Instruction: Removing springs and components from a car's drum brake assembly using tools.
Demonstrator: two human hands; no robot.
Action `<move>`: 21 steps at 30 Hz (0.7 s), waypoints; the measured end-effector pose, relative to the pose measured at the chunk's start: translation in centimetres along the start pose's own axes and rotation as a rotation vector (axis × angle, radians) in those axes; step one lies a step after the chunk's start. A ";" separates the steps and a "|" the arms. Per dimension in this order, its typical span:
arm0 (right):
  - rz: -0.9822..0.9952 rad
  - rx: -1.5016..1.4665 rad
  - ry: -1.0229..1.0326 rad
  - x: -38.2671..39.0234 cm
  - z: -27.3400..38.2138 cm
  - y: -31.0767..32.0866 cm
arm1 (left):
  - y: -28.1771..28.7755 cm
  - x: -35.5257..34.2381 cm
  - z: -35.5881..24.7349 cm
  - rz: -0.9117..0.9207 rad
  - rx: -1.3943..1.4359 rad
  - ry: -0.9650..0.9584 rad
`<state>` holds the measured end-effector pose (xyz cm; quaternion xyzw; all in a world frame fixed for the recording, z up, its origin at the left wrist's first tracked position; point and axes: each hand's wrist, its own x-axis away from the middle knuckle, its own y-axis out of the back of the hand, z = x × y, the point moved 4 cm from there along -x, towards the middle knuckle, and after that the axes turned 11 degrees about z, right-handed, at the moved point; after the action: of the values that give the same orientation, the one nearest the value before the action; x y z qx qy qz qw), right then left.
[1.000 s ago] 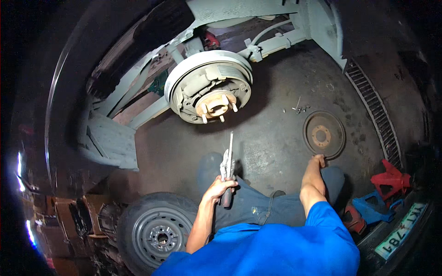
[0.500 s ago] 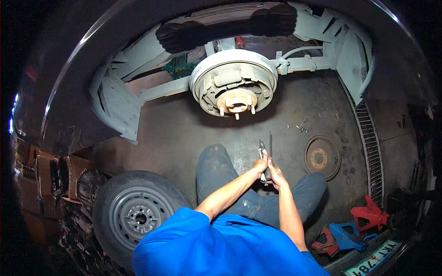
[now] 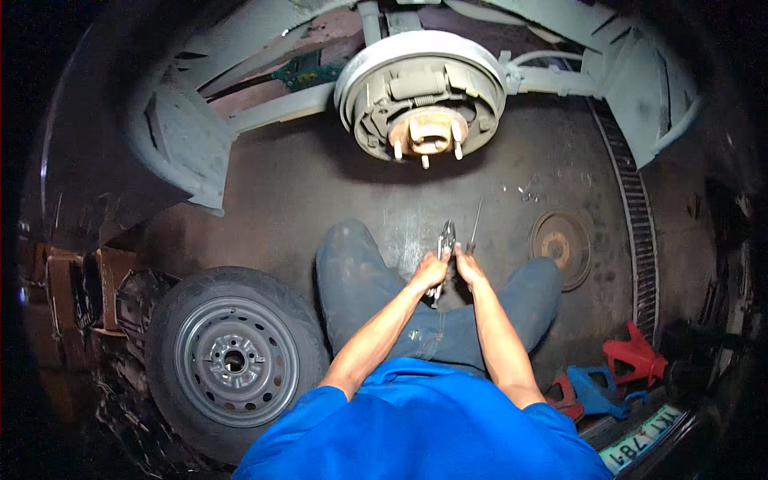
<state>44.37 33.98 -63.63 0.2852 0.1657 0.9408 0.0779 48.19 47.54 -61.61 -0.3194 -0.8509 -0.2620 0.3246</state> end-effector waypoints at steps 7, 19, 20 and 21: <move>0.221 -0.626 -0.218 1.9 5.1 0.4 | 4.0 6.9 -8.3 0.058 0.220 -0.208; 0.184 0.272 -0.414 -5.1 -6.5 -1.1 | 0.6 -1.3 3.9 0.000 -0.285 0.142; 0.434 0.142 -0.441 -4.8 -6.5 -1.7 | 1.4 -0.8 2.7 0.034 -0.296 0.112; 0.441 0.149 -0.432 -4.5 -5.0 -2.1 | 2.1 -0.3 2.1 0.054 -0.295 0.077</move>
<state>45.41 33.56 -70.57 0.5125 0.1479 0.8379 -0.1156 49.09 50.19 -62.64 -0.3759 -0.7812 -0.3876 0.3134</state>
